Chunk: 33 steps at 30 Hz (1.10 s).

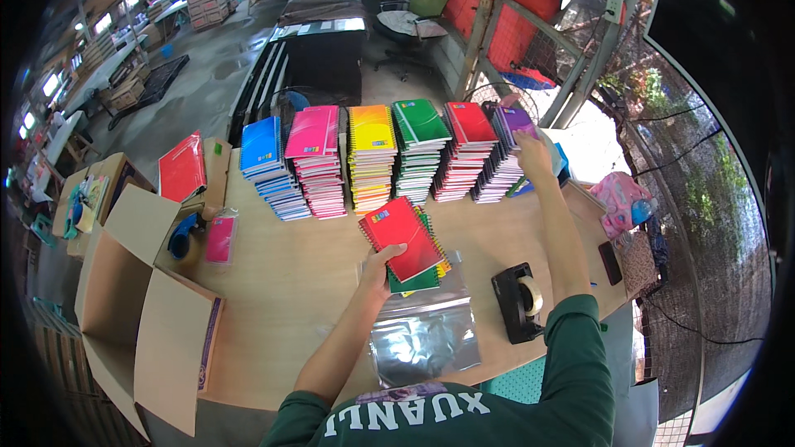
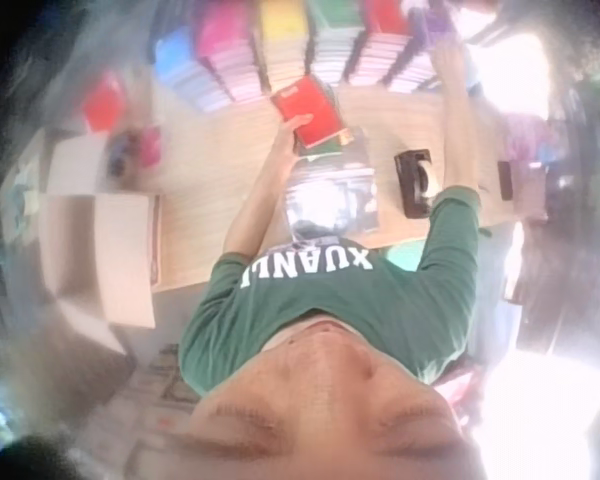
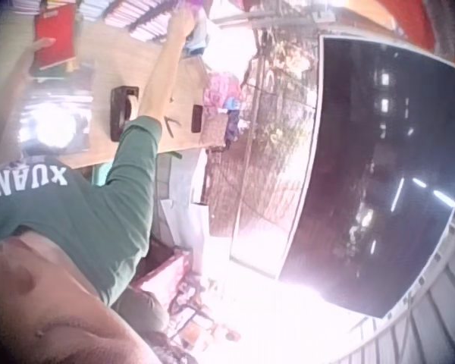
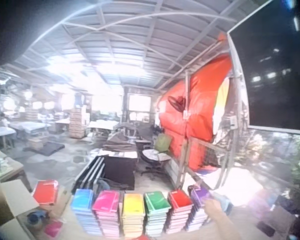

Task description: The person selects notebooks from stacks on a table, wraps each notebook individually in a plastic sheet, secures the plastic with tape, and places the wrapped notebooks into a cardboard box.

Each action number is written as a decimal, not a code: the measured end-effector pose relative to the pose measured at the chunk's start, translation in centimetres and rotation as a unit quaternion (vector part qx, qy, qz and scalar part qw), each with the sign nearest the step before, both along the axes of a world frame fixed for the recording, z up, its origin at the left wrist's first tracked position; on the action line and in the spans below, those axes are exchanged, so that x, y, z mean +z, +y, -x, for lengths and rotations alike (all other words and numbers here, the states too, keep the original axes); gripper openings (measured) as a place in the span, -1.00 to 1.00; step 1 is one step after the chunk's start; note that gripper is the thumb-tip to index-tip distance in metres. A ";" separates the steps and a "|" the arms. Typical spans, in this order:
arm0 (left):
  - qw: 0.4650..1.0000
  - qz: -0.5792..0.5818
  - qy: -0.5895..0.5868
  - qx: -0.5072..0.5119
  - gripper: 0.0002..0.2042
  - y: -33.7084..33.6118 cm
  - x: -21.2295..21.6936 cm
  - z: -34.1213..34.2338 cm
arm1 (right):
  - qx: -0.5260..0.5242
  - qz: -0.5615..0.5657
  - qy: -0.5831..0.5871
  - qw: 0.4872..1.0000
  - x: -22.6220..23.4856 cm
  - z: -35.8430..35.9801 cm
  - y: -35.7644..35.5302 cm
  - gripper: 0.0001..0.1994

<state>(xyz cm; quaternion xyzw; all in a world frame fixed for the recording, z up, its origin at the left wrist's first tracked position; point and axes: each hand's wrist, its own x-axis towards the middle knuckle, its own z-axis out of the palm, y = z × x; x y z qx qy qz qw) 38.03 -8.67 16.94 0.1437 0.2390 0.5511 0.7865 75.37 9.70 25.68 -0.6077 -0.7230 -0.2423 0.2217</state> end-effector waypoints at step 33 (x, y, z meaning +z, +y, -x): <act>0.968 -0.008 0.160 -0.193 -0.38 -16.3 -3.0 2.7 | 0.185 0.250 0.667 0.677 -7.4 17.0 -30.4 -0.52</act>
